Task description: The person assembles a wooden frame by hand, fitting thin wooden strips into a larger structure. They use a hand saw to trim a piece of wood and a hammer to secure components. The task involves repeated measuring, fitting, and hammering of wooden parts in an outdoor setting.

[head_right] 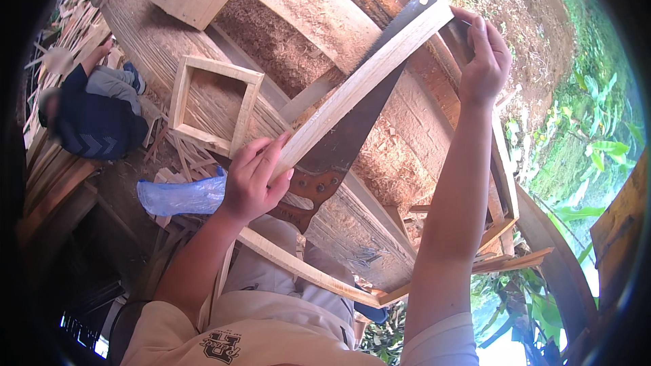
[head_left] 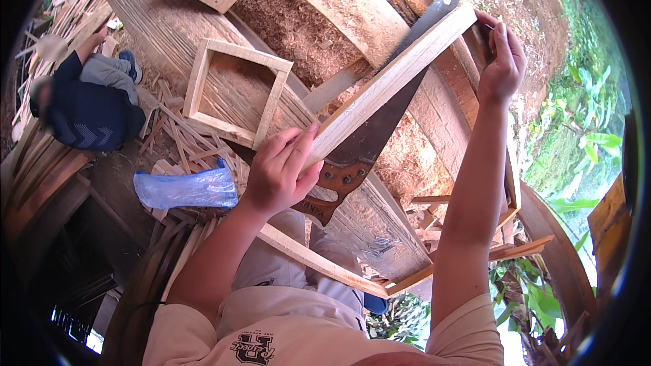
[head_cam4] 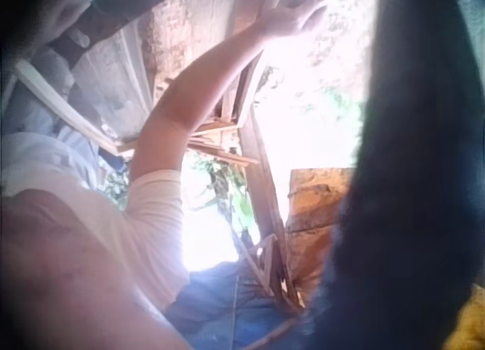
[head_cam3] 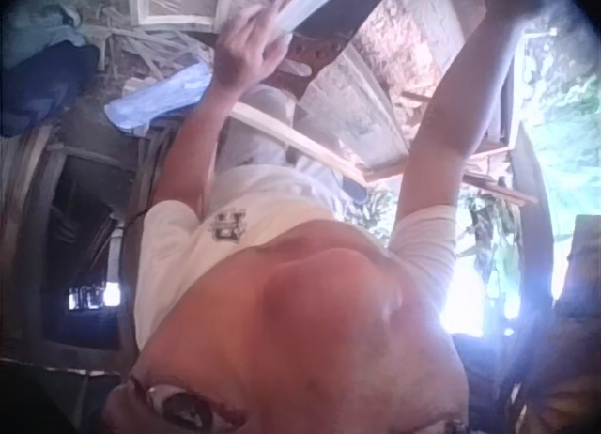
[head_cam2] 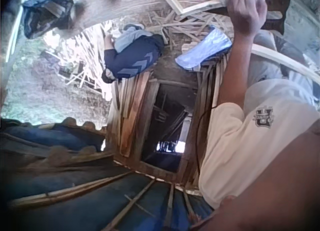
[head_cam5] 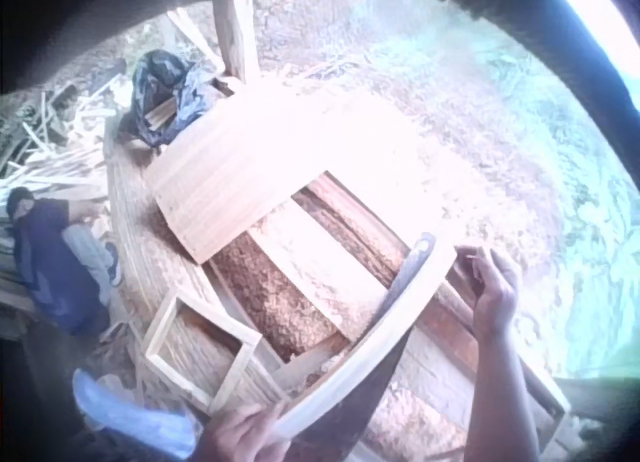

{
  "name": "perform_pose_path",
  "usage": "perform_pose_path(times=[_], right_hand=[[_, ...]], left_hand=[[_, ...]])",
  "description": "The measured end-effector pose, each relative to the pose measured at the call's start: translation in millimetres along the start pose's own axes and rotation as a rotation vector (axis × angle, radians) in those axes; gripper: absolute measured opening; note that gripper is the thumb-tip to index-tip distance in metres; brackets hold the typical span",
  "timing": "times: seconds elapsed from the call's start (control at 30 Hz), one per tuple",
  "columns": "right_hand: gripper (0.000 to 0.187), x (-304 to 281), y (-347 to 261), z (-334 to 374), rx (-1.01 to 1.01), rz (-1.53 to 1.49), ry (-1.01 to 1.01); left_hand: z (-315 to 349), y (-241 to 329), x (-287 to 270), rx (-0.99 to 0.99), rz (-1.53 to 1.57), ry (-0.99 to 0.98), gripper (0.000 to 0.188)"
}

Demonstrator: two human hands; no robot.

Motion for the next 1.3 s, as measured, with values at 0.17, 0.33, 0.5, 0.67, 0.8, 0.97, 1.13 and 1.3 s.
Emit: perform_pose_path(times=[0.17, 0.33, 0.5, 0.67, 0.8, 0.97, 1.13, 1.3], right_hand=[[0.032, 5, -8, 2, 0.032, -0.031, -0.061], [0.029, 5, -11, 5, 0.031, 0.106, -0.013], [0.027, 9, -14, 6, -0.036, 0.225, 0.056], [0.026, 8, -8, 6, -0.081, 0.268, 0.089], [0.024, 11, -10, 8, -0.155, 0.298, 0.14], [0.024, 12, -7, 8, -0.169, 0.322, 0.144], [0.024, 19, -8, 8, -0.23, 0.401, 0.159], [0.023, 6, 13, 2, -0.163, 0.201, 0.147]], left_hand=[[-8, 4, -2, 0.017, 0.002, -0.024, 0.059], [-6, 2, -1, 0.04, -0.017, -0.037, 0.06], [-9, 3, -3, 0.045, -0.011, -0.051, 0.061], [-9, 2, -3, 0.044, 0.003, -0.063, 0.062], [-9, 2, -2, 0.043, 0.006, -0.067, 0.062], [-8, 1, -2, 0.038, 0.026, -0.069, 0.062], [-8, -3, -3, 0.021, 0.042, -0.061, 0.064], [-5, -5, -4, 0.041, 0.1, -0.019, 0.068]])
Point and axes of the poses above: each hand's wrist, its own z-axis away from the middle knuckle, its own x-axis out of the palm, y = z × x, the point moved 4 cm from there along -z, towards the middle knuckle, and after that the axes turned 9 degrees about z, right-handed, at the moved point
